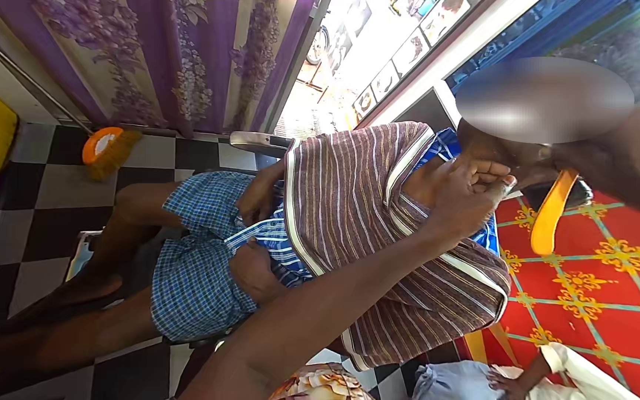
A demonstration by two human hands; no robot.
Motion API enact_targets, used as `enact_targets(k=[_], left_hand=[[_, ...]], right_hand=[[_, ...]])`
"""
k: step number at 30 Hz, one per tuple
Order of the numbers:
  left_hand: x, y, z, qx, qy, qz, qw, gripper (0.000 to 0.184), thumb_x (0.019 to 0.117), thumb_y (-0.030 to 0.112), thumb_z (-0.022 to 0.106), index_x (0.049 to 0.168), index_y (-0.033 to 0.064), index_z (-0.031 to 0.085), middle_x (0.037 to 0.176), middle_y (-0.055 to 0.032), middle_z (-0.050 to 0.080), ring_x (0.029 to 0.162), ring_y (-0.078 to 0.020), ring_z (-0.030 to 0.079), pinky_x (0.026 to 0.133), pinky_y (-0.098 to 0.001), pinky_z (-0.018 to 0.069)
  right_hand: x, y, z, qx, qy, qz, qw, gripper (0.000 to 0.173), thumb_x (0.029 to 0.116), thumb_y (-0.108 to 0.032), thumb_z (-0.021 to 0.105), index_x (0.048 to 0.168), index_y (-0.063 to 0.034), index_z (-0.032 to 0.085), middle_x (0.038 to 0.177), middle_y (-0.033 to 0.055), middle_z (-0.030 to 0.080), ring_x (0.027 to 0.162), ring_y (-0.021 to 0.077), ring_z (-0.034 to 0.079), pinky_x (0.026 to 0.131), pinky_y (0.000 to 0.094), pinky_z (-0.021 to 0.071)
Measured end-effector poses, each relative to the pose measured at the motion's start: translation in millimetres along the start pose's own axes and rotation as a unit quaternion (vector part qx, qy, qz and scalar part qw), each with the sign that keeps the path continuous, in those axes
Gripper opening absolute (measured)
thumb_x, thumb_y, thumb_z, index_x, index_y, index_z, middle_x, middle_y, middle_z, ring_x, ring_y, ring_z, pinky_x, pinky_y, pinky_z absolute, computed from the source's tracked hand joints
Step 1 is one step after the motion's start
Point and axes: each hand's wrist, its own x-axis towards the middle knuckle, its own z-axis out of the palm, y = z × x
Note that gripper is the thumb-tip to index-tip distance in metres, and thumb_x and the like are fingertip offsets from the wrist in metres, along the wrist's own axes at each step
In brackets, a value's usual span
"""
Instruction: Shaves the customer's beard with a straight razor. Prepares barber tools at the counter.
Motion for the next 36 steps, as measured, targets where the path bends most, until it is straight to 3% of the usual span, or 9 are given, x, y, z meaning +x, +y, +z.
enact_targets(k=[4, 8, 12, 15, 24, 26, 30, 36], left_hand=[[7.1, 8.0, -17.7, 0.053, -0.002, -0.033, 0.998, 0.031, 0.1022, 0.018, 0.063, 0.129, 0.004, 0.059, 0.115, -0.0138, 0.071, 0.095, -0.0252, 0.073, 0.077, -0.0391, 0.063], [14.4, 16.4, -27.6, 0.094, -0.031, -0.088, 0.991, 0.026, 0.1032, 0.016, 0.061, 0.126, 0.0038, 0.061, 0.111, -0.0127, 0.072, 0.088, -0.023, 0.072, 0.071, -0.0362, 0.0615], [18.5, 17.3, -34.4, 0.123, -0.032, -0.1, 0.987, 0.026, 0.1036, 0.017, 0.059, 0.127, 0.0066, 0.064, 0.111, -0.0113, 0.074, 0.088, -0.0227, 0.073, 0.068, -0.0359, 0.0614], [19.3, 15.2, -36.6, 0.122, -0.035, -0.103, 0.987, 0.026, 0.1042, 0.017, 0.058, 0.128, 0.0071, 0.065, 0.112, -0.0116, 0.074, 0.087, -0.0227, 0.073, 0.067, -0.0358, 0.0607], [19.3, 14.6, -35.9, 0.123, -0.031, -0.114, 0.985, 0.027, 0.1034, 0.02, 0.061, 0.127, 0.0092, 0.066, 0.111, -0.0102, 0.074, 0.09, -0.023, 0.074, 0.069, -0.0372, 0.062], [19.2, 14.9, -36.8, 0.121, -0.033, -0.113, 0.986, 0.027, 0.1039, 0.021, 0.061, 0.128, 0.0083, 0.065, 0.112, -0.0108, 0.074, 0.09, -0.0232, 0.074, 0.07, -0.0376, 0.0621], [18.6, 16.0, -35.9, 0.132, -0.037, -0.108, 0.985, 0.025, 0.1047, 0.021, 0.059, 0.125, 0.0073, 0.065, 0.11, -0.0106, 0.074, 0.088, -0.0225, 0.073, 0.069, -0.0368, 0.0615], [18.3, 16.9, -36.2, 0.121, -0.03, -0.116, 0.985, 0.027, 0.1036, 0.018, 0.06, 0.128, 0.0088, 0.065, 0.112, -0.0113, 0.074, 0.091, -0.0237, 0.073, 0.07, -0.0381, 0.0619]], right_hand=[[-28.6, -49.5, 7.9, -0.013, -0.064, 0.032, 0.997, 0.009, 0.0976, -0.024, 0.069, 0.094, -0.0157, 0.068, 0.071, 0.0115, 0.065, 0.067, 0.0398, 0.067, 0.053, 0.0599, 0.0496], [-25.4, -62.0, 27.7, -0.001, -0.088, 0.098, 0.991, 0.014, 0.1007, -0.023, 0.066, 0.093, -0.0115, 0.068, 0.078, 0.0166, 0.067, 0.079, 0.0434, 0.068, 0.062, 0.061, 0.0513], [-27.6, -69.0, 28.9, 0.01, -0.047, 0.138, 0.989, 0.021, 0.1015, -0.022, 0.064, 0.087, -0.0077, 0.066, 0.075, 0.0207, 0.065, 0.077, 0.0476, 0.067, 0.059, 0.0628, 0.0492], [-31.3, -72.2, 28.1, 0.019, -0.004, 0.154, 0.988, 0.022, 0.1012, -0.021, 0.064, 0.089, -0.0034, 0.067, 0.078, 0.0258, 0.064, 0.078, 0.0523, 0.066, 0.059, 0.0664, 0.0484], [-41.9, -79.3, 30.3, 0.015, 0.072, 0.154, 0.985, 0.026, 0.106, -0.021, 0.054, 0.093, 0.0002, 0.062, 0.076, 0.0257, 0.061, 0.071, 0.0526, 0.063, 0.052, 0.0644, 0.0435], [-43.4, -82.9, 29.3, 0.009, 0.07, 0.155, 0.985, 0.028, 0.1069, -0.023, 0.053, 0.093, 0.0001, 0.061, 0.074, 0.0252, 0.06, 0.069, 0.0525, 0.063, 0.05, 0.0636, 0.0433], [-38.7, -84.1, 31.7, -0.013, 0.015, 0.151, 0.988, 0.023, 0.1016, -0.021, 0.063, 0.085, -0.0047, 0.063, 0.07, 0.0217, 0.062, 0.068, 0.0484, 0.065, 0.051, 0.0595, 0.0458], [-34.5, -81.2, 29.9, 0.011, 0.053, 0.158, 0.986, 0.027, 0.1051, -0.025, 0.057, 0.093, -0.0017, 0.064, 0.075, 0.0267, 0.061, 0.073, 0.0535, 0.064, 0.052, 0.0626, 0.0444]])
